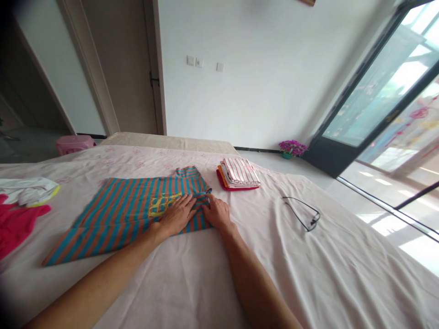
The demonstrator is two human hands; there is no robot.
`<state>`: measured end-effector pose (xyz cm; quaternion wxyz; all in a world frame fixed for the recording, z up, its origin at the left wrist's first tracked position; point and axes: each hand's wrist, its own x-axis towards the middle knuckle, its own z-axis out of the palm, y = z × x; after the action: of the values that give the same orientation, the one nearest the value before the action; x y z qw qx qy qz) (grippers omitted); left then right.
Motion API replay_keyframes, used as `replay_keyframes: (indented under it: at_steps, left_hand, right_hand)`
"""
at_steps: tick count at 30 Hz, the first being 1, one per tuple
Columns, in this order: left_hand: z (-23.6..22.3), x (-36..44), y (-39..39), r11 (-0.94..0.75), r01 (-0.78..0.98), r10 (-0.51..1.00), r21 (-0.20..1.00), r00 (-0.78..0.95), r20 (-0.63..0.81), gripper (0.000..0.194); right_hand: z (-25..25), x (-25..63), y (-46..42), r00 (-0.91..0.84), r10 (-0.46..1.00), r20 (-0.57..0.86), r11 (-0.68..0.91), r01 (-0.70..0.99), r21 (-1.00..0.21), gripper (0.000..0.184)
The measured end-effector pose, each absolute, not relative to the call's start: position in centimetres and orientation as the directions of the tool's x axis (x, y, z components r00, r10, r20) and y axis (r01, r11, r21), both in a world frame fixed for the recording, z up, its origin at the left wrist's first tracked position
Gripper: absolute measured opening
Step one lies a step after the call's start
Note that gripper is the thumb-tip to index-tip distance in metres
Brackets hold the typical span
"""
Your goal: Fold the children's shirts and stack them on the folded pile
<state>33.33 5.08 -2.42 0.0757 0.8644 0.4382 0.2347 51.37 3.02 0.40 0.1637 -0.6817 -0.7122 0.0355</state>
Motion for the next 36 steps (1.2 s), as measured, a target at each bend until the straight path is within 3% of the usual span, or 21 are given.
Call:
replay_keyframes:
  at_steps: [5, 8, 12, 16, 23, 30, 36]
  left_hand:
    - [-3.8, 33.0, 5.6, -0.563, 0.799, 0.813, 0.213, 0.488, 0.318, 0.065]
    - [-4.0, 33.1, 5.5, -0.559, 0.804, 0.812, 0.202, 0.482, 0.329, 0.066]
    - [-3.9, 33.1, 5.4, -0.564, 0.802, 0.807, 0.198, 0.485, 0.337, 0.065]
    - [-3.6, 32.9, 5.4, -0.576, 0.786, 0.806, 0.226, 0.499, 0.319, 0.065]
    - [-2.4, 31.6, 5.5, -0.598, 0.746, 0.802, 0.293, 0.555, 0.222, 0.072]
    - [-0.8, 23.7, 2.0, -0.648, 0.731, 0.760, 0.215, 0.604, 0.239, 0.061]
    - [-1.4, 14.9, 0.7, -0.583, 0.810, 0.799, 0.066, 0.556, 0.228, 0.060]
  right_hand:
    - [0.5, 52.3, 3.5, 0.064, 0.992, 0.106, -0.038, 0.973, -0.229, 0.034]
    - [1.1, 52.1, 3.5, 0.105, 0.975, 0.194, -0.064, 0.977, -0.204, 0.033]
    - [1.4, 50.1, 3.0, -0.085, 0.915, 0.394, 0.210, 0.935, -0.285, 0.039]
    - [-0.4, 48.3, 2.9, -0.317, 0.871, 0.377, 0.438, 0.847, -0.300, 0.049]
    - [-2.4, 48.2, 3.4, -0.331, 0.919, 0.216, 0.358, 0.928, -0.101, 0.048]
    - [-2.1, 47.5, 3.0, -0.193, 0.939, 0.284, 0.213, 0.976, -0.041, 0.055]
    - [-1.1, 45.9, 2.4, -0.515, 0.792, 0.328, 0.529, 0.847, 0.052, 0.055]
